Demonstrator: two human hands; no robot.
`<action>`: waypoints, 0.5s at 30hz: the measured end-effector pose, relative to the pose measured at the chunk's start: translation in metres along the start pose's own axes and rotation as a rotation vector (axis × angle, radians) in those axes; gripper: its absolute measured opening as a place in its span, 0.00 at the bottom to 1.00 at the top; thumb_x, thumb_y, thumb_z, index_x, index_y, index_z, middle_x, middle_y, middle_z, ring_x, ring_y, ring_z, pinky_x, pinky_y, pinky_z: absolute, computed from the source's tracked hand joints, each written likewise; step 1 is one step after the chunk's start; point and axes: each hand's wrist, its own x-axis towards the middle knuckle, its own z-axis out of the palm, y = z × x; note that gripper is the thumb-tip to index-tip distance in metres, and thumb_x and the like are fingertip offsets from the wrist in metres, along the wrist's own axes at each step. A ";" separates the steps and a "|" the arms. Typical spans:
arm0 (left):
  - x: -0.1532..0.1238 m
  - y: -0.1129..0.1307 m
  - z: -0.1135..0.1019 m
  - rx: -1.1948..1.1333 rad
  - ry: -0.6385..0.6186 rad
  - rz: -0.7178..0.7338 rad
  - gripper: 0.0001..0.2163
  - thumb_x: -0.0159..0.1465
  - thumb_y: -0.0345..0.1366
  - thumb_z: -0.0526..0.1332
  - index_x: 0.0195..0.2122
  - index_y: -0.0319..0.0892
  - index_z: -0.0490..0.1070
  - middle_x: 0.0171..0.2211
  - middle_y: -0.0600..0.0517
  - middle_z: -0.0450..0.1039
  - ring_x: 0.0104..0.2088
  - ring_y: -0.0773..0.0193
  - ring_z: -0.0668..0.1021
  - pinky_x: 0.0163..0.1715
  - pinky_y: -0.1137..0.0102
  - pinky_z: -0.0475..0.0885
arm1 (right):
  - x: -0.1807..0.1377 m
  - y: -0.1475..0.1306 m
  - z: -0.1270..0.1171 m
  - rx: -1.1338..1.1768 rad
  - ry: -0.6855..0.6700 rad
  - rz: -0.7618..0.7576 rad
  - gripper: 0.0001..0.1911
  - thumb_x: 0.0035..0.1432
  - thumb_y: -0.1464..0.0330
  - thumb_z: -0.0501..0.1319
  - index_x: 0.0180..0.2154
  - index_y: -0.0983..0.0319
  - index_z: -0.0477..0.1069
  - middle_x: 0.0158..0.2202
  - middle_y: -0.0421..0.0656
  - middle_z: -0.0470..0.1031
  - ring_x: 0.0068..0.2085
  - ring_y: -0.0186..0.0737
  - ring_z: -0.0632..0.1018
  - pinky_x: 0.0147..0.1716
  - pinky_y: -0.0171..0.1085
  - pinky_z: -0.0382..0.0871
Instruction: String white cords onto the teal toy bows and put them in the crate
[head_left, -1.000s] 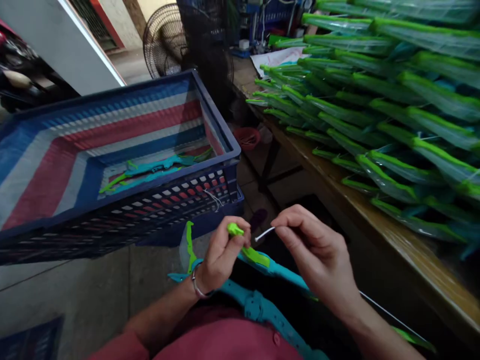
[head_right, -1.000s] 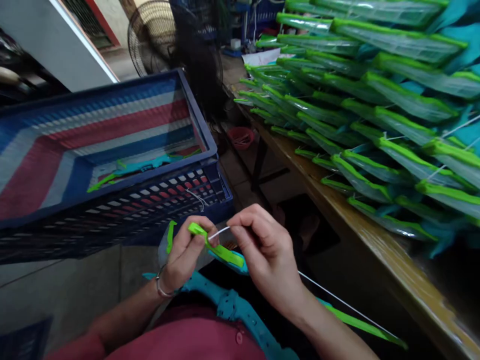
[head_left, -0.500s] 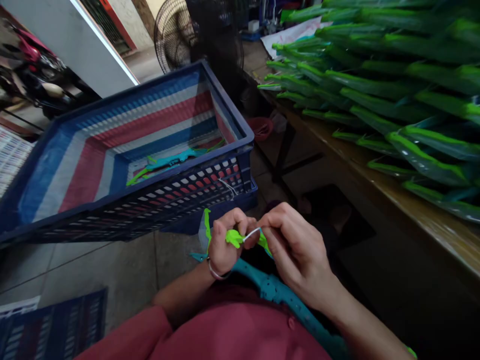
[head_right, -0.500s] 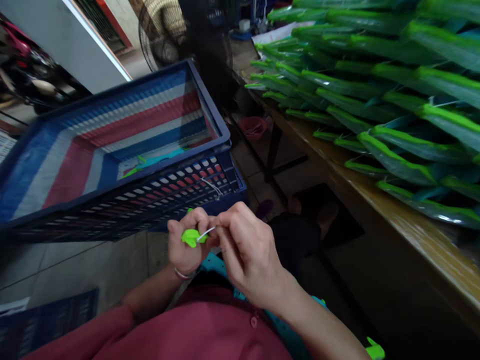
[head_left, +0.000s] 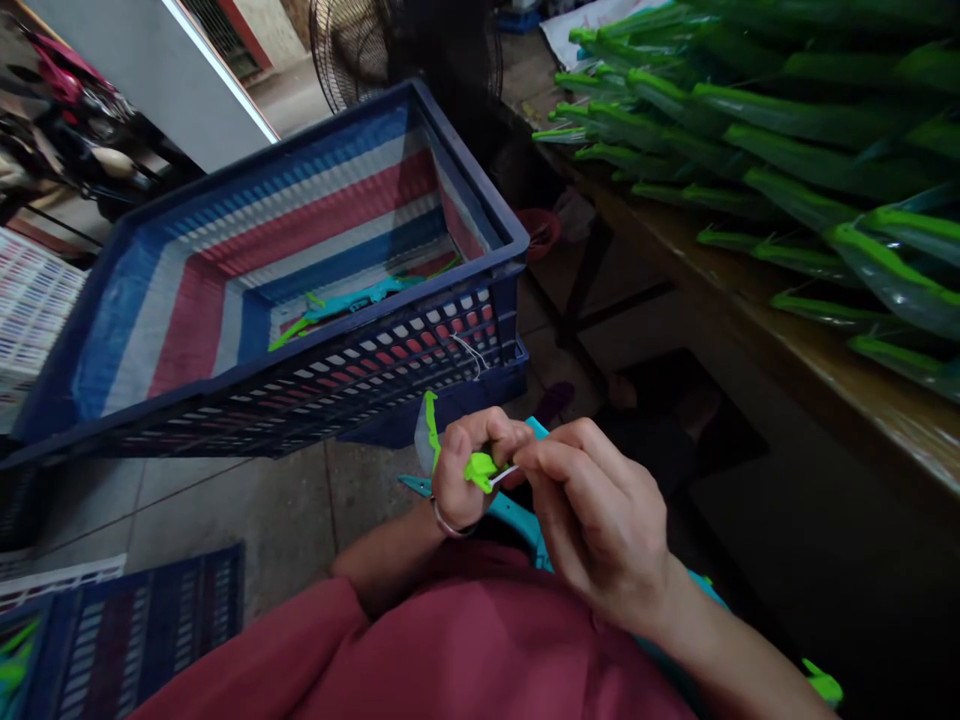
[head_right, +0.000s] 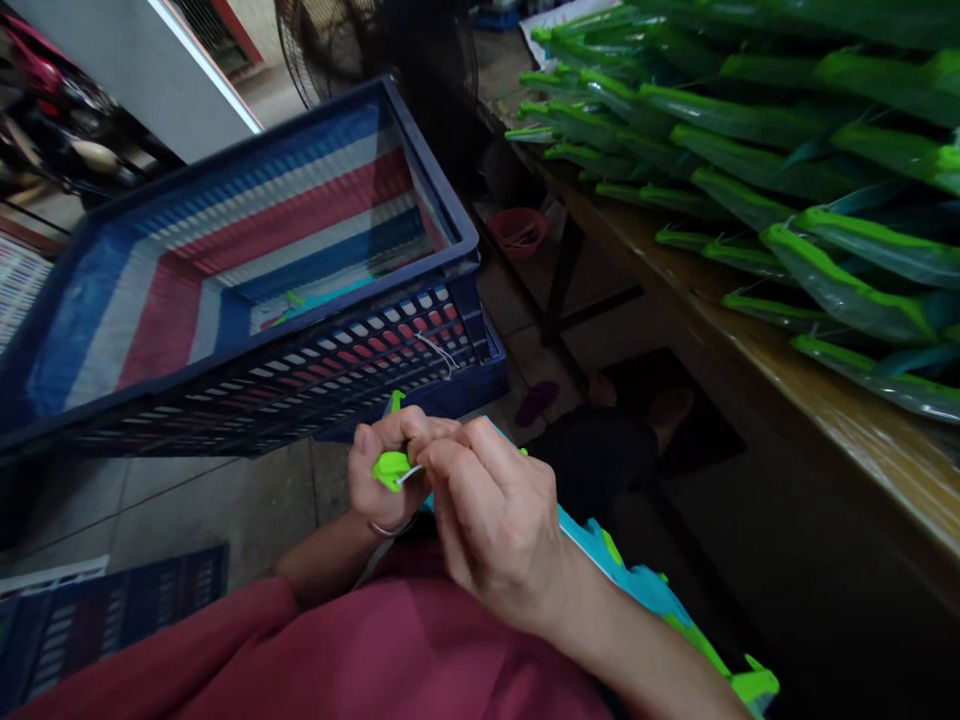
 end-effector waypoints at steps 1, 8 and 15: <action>-0.001 0.000 0.000 -0.001 -0.003 0.002 0.26 0.69 0.58 0.49 0.21 0.43 0.58 0.15 0.55 0.56 0.18 0.67 0.59 0.22 0.68 0.57 | 0.000 0.000 0.000 -0.003 -0.001 0.004 0.08 0.65 0.81 0.57 0.44 0.68 0.69 0.36 0.47 0.70 0.36 0.36 0.74 0.32 0.34 0.70; -0.004 -0.002 0.000 -0.029 -0.011 0.009 0.26 0.70 0.57 0.47 0.22 0.43 0.58 0.15 0.55 0.57 0.18 0.66 0.60 0.24 0.68 0.58 | -0.001 -0.002 0.004 0.001 0.009 -0.002 0.08 0.64 0.82 0.57 0.43 0.67 0.69 0.36 0.48 0.72 0.37 0.38 0.75 0.33 0.35 0.72; 0.001 0.001 0.002 -0.021 0.013 -0.017 0.27 0.69 0.58 0.49 0.20 0.44 0.56 0.14 0.56 0.53 0.18 0.66 0.59 0.24 0.67 0.58 | -0.003 0.000 0.006 -0.034 0.025 -0.001 0.08 0.64 0.81 0.57 0.43 0.67 0.69 0.34 0.47 0.72 0.35 0.37 0.74 0.32 0.35 0.71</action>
